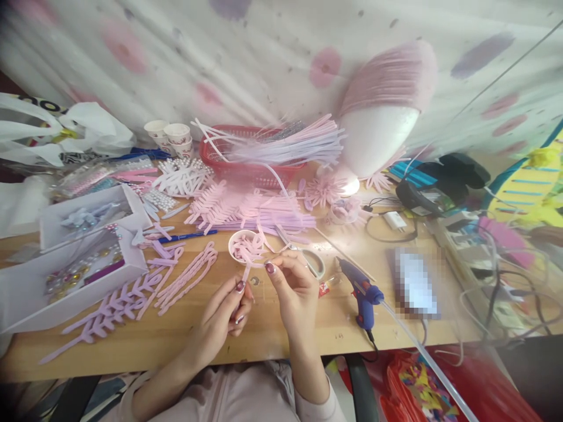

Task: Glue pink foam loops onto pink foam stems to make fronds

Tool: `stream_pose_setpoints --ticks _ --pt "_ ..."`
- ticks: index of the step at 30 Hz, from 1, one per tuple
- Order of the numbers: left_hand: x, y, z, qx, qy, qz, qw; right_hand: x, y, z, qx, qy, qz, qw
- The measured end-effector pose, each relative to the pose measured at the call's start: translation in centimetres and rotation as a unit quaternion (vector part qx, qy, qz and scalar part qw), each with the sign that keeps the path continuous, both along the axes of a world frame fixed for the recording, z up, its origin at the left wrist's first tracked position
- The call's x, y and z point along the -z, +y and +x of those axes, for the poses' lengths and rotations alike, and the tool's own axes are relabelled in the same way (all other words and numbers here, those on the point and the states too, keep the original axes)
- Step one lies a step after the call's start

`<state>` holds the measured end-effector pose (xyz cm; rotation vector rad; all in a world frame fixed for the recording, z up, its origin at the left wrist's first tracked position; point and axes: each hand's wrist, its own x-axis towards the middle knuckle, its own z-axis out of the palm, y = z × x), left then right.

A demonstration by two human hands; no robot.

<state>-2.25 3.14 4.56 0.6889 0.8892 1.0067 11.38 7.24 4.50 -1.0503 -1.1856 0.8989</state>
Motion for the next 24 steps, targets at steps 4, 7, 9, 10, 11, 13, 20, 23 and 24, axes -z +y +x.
stream_pose_setpoints --ticks 4,7,9,10,11,13,20,23,24 --pt "0.03 0.10 0.07 0.005 -0.014 -0.005 1.000 0.18 0.17 0.29 -0.001 -0.008 -0.006 1.000" --pt "-0.01 0.14 0.05 0.014 -0.036 -0.016 0.999 0.34 0.24 0.35 0.000 -0.012 -0.016 1.000" --pt "-0.05 0.11 0.01 0.020 -0.046 -0.020 0.999 0.35 0.29 0.24 0.002 -0.009 -0.018 1.000" --pt "-0.05 0.09 0.00 0.023 -0.049 -0.020 0.998 0.33 0.31 0.15 0.002 -0.006 -0.017 1.000" --pt "-0.05 0.06 -0.01 0.026 -0.053 -0.020 0.998 0.29 0.33 0.06 0.001 -0.003 -0.019 1.000" --pt "-0.01 0.02 0.00 0.034 -0.058 -0.017 0.998 0.19 0.38 -0.11 0.003 -0.001 -0.026 1.000" --pt "0.12 -0.07 -0.16 0.038 -0.061 -0.007 0.997 -0.01 0.23 0.01 -0.002 0.003 -0.044 0.999" --pt "0.11 -0.14 -0.22 0.036 -0.059 -0.005 0.998 -0.30 0.03 0.20 -0.007 -0.002 -0.053 0.999" --pt "0.10 -0.13 -0.22 0.036 -0.058 -0.004 0.998 -0.43 -0.01 0.25 -0.008 -0.006 -0.057 0.998"
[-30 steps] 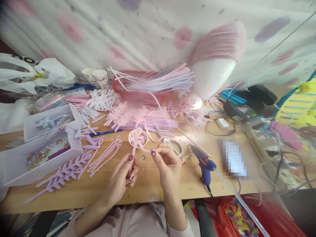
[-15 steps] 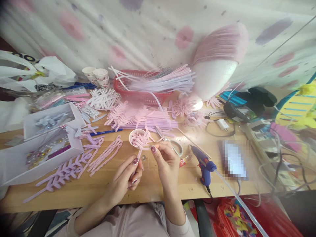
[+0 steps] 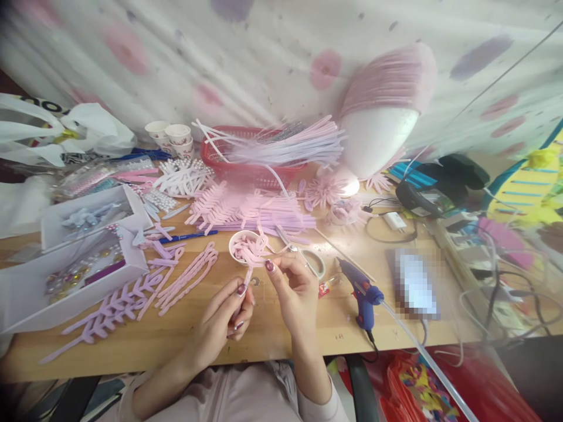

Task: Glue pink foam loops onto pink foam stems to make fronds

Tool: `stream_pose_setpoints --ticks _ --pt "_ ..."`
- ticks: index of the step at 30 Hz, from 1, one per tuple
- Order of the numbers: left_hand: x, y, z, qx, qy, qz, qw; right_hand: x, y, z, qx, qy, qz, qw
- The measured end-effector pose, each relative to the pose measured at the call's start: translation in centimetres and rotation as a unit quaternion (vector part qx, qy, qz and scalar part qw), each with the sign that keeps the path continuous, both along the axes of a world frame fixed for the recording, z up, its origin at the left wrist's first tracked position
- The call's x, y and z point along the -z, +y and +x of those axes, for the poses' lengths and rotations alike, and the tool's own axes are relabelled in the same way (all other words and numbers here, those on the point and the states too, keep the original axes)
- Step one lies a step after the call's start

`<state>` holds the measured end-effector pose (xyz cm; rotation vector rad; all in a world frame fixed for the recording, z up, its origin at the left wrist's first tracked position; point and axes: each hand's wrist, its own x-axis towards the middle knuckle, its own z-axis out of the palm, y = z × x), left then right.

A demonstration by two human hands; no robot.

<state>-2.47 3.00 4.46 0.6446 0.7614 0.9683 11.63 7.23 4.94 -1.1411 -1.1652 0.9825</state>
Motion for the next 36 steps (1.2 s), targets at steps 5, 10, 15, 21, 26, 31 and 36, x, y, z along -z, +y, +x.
stream_pose_setpoints --ticks 5,10,15,21,26,31,36 --pt "-0.1 0.1 0.1 0.003 -0.003 0.007 1.000 -0.6 0.1 0.2 -0.009 -0.018 -0.024 1.000" --pt "0.0 0.1 0.0 0.008 -0.014 0.012 1.000 -0.8 0.3 0.5 -0.028 -0.043 -0.023 0.998" --pt "0.3 0.0 -0.1 0.007 -0.026 0.005 1.000 -1.2 0.2 0.5 -0.022 -0.032 -0.023 0.999" --pt "0.1 0.1 0.1 0.009 -0.017 -0.002 1.000 -1.8 0.0 0.2 -0.057 -0.012 -0.036 0.998" --pt "0.1 0.0 0.1 0.018 0.007 -0.003 1.000 -1.6 -0.1 -0.2 -0.071 0.015 -0.045 0.996" --pt "0.3 -0.1 0.0 0.021 0.029 0.013 0.999 -1.6 0.0 -0.4 -0.065 0.029 -0.047 0.996" --pt "0.3 -0.2 -0.1 0.025 0.055 0.028 0.998 -1.3 -0.1 -0.3 -0.049 0.028 -0.043 0.998"
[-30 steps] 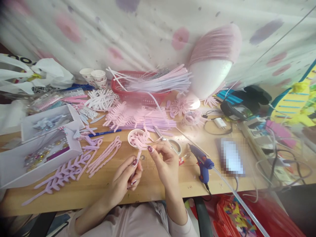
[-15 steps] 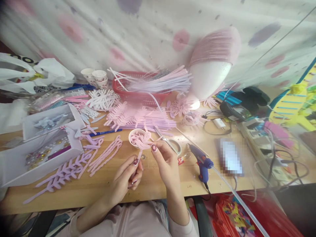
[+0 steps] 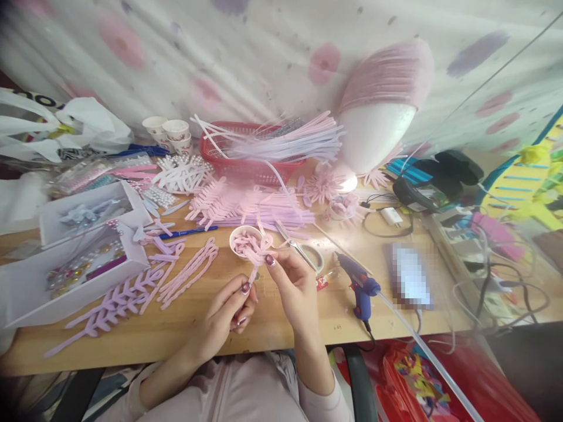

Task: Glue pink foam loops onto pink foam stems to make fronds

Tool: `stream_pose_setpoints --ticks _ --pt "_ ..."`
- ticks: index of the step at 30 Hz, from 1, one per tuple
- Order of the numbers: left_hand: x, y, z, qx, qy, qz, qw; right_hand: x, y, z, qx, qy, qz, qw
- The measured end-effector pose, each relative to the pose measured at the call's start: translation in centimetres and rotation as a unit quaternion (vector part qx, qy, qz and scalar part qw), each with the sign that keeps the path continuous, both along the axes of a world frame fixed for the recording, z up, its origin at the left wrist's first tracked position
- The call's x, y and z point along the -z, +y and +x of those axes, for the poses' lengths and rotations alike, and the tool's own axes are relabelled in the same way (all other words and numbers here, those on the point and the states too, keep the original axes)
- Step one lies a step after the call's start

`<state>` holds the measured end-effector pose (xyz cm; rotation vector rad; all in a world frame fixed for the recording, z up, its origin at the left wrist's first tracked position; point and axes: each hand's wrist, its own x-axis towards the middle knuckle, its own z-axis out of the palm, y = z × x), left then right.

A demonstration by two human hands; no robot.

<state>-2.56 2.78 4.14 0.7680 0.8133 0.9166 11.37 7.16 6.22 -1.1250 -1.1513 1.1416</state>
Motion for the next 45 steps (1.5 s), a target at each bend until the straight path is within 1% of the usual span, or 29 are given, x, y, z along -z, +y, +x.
stream_pose_setpoints --ticks 6,10,16,22,28,32,36,40,43,45 --pt "-0.3 0.0 -0.1 -0.003 0.004 0.022 1.000 0.5 -0.2 -0.1 0.030 -0.007 0.009 0.999" --pt "-0.3 -0.1 -0.1 -0.012 0.005 0.038 0.999 0.3 -0.4 -0.2 0.038 -0.005 0.002 0.999" --pt "-0.2 -0.1 -0.1 -0.023 -0.005 0.031 0.999 0.2 -0.7 0.1 0.004 0.024 -0.026 0.999" --pt "-0.2 -0.2 0.0 -0.023 -0.003 0.033 0.999 0.8 -0.9 0.2 0.010 0.028 -0.040 0.999" --pt "-0.4 -0.1 -0.1 -0.025 0.011 0.038 0.999 0.9 -0.6 0.1 0.008 0.043 -0.035 0.998" --pt "-0.4 0.0 -0.1 -0.028 0.019 0.040 0.999 1.0 -0.4 0.4 0.010 0.022 -0.027 0.999" --pt "-0.3 0.2 -0.3 -0.022 0.015 0.037 0.999 0.9 -0.1 0.8 -0.023 0.014 -0.013 1.000" --pt "-0.3 0.5 -0.6 -0.018 -0.016 0.024 0.999 0.7 0.1 1.0 -0.044 0.022 0.001 0.999" --pt "-0.8 0.8 -0.8 -0.031 -0.017 0.021 0.999 0.7 0.1 0.9 -0.042 0.014 -0.001 0.999" --pt "-1.2 1.0 -0.8 -0.056 0.006 0.025 0.998 0.7 0.0 0.7 -0.043 0.005 0.002 0.999"
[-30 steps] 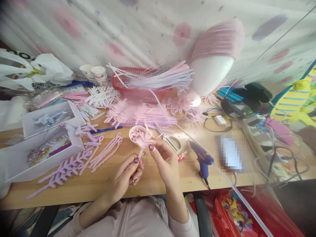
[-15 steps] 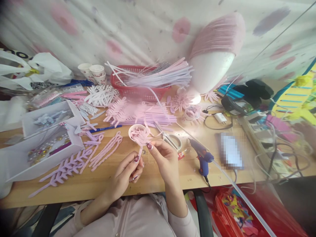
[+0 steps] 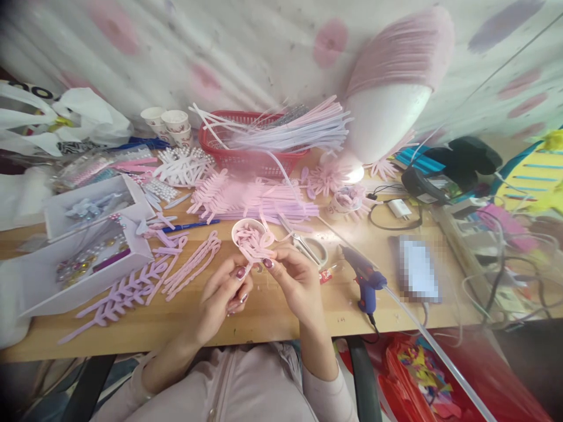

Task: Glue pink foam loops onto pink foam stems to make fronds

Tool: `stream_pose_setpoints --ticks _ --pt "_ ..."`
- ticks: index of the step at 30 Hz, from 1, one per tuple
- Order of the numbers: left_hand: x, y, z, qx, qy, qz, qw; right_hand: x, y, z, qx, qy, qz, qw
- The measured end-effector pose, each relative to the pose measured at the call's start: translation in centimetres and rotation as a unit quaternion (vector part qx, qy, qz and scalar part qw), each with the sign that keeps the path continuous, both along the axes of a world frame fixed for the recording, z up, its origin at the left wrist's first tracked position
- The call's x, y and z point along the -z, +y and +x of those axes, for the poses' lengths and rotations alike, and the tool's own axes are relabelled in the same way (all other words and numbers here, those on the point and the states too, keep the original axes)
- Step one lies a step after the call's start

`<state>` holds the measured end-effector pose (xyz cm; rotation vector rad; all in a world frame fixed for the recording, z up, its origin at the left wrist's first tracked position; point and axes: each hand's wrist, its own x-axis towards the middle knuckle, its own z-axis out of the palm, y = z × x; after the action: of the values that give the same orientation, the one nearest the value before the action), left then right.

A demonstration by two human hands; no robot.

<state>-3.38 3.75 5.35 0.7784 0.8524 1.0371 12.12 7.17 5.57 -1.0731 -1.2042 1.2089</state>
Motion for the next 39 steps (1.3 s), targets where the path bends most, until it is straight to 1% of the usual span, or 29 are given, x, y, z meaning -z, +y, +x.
stream_pose_setpoints --ticks 2,4,10,16,20,30,34,39 --pt "-0.4 0.2 0.0 -0.030 0.031 0.009 0.999 0.0 0.0 -0.1 -0.004 -0.009 0.010 1.000" --pt "-0.7 0.4 0.1 -0.047 0.063 0.022 0.997 0.0 0.0 -0.2 -0.002 -0.017 0.021 1.000" --pt "-0.8 0.5 0.1 -0.054 0.152 0.073 0.984 0.5 -0.1 -0.3 0.013 -0.010 0.016 1.000" --pt "-0.6 0.2 0.1 -0.068 0.162 0.093 0.980 0.7 -0.2 -0.3 0.013 -0.002 0.016 1.000" --pt "-0.4 0.0 0.0 -0.063 0.166 0.114 0.977 0.6 -0.3 -0.2 0.008 -0.008 0.012 1.000" --pt "0.0 -0.2 -0.3 -0.054 0.171 0.160 0.971 0.6 -0.3 0.3 -0.056 0.008 0.034 0.998" --pt "0.2 -0.3 -0.3 -0.056 0.176 0.179 0.966 0.4 -0.4 0.5 -0.067 -0.001 0.047 0.997" --pt "0.3 -0.4 -0.5 -0.055 0.190 0.183 0.963 0.0 -0.4 0.8 -0.068 -0.024 0.060 0.996"
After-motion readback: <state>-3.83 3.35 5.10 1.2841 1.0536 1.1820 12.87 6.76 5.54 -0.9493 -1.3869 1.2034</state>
